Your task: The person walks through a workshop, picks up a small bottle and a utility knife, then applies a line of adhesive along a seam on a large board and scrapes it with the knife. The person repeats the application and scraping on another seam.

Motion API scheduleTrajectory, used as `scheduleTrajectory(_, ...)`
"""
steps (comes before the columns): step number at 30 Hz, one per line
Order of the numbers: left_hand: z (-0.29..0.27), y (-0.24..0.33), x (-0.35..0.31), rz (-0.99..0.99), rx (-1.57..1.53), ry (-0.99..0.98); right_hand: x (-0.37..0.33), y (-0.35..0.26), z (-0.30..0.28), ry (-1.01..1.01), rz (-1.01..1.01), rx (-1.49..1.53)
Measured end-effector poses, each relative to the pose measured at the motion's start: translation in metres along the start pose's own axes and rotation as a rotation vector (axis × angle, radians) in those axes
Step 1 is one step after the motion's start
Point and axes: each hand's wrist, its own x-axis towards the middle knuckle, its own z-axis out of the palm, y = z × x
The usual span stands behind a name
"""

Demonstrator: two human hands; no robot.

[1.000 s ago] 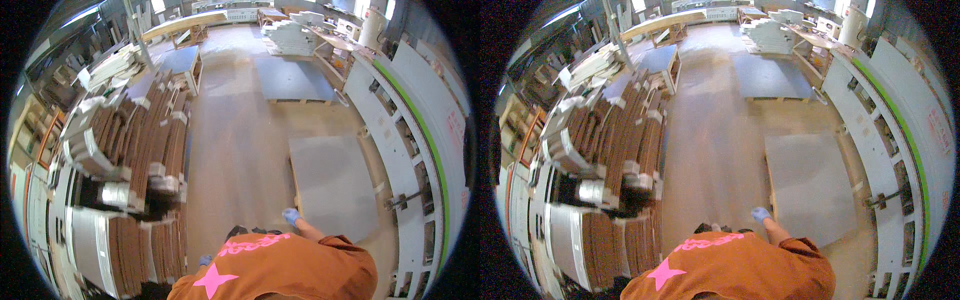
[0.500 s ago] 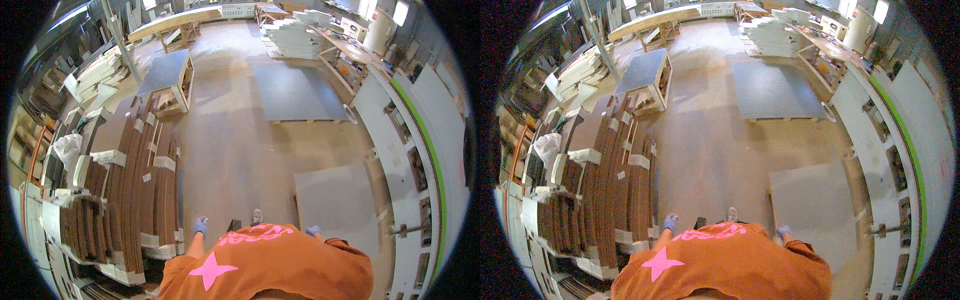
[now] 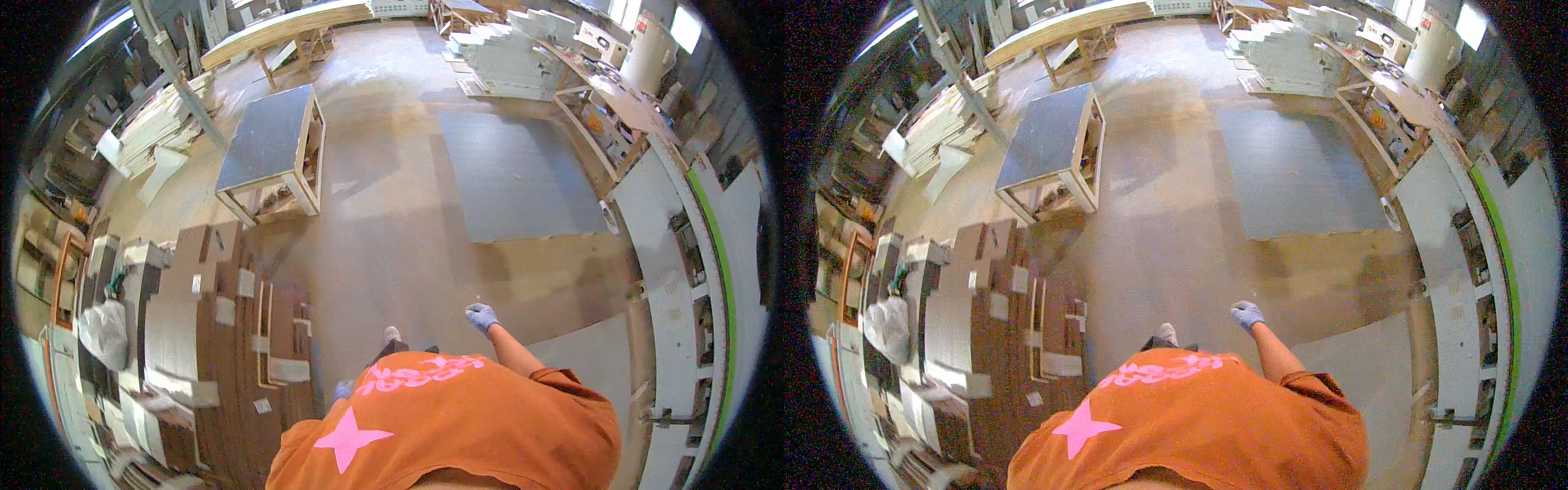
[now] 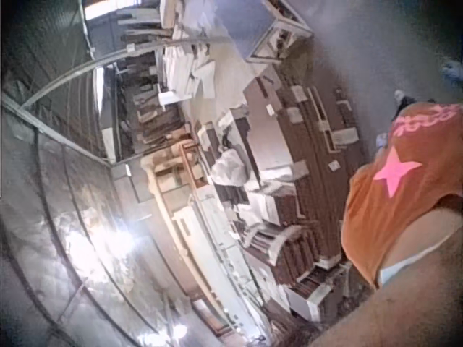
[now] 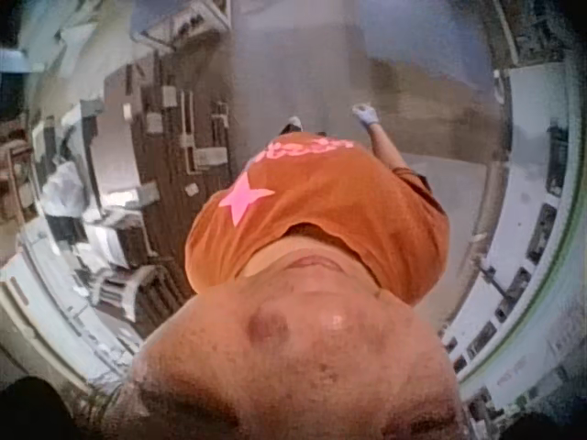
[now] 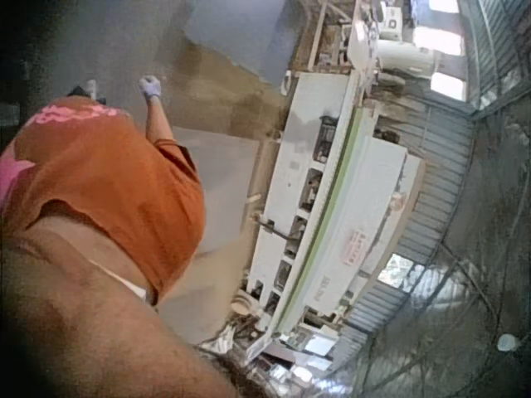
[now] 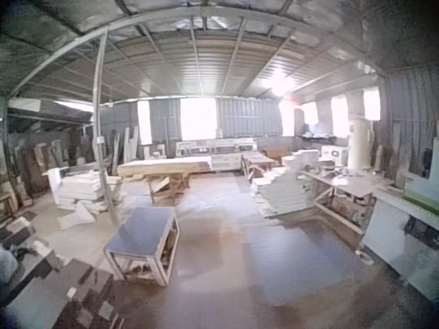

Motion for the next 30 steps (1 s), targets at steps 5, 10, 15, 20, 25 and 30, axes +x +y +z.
scheduleTrajectory(5, -0.131, 0.138, 0.11, 0.23, -0.121, 0.008, 0.056, -0.027, -0.006, 0.002, 0.212, 0.03)
scheduleTrajectory(10, -0.235, 0.338, 0.197, 0.306, -0.269, 0.124, 0.126, 0.018, -0.041, -0.073, 0.343, -0.306)
scheduleTrajectory(15, -0.25, 0.454, 0.305, 0.298, -0.204, 0.098, 0.255, -0.016, -0.089, -0.176, 0.517, -0.522)
scheduleTrajectory(20, -0.247, 0.507, 0.406, 0.297, -0.241, -0.021, 0.443, -0.177, -0.158, 0.128, 0.411, -0.151)
scheduleTrajectory(25, -0.242, 0.58, 0.49, 0.328, -0.034, -0.138, 0.631, -0.315, -0.188, 0.088, 0.244, 0.007)
scheduleTrajectory(30, -0.289, 0.695, 0.594, 0.469, 0.187, -0.123, 0.799, -0.383, -0.176, 0.198, 0.053, 0.263)
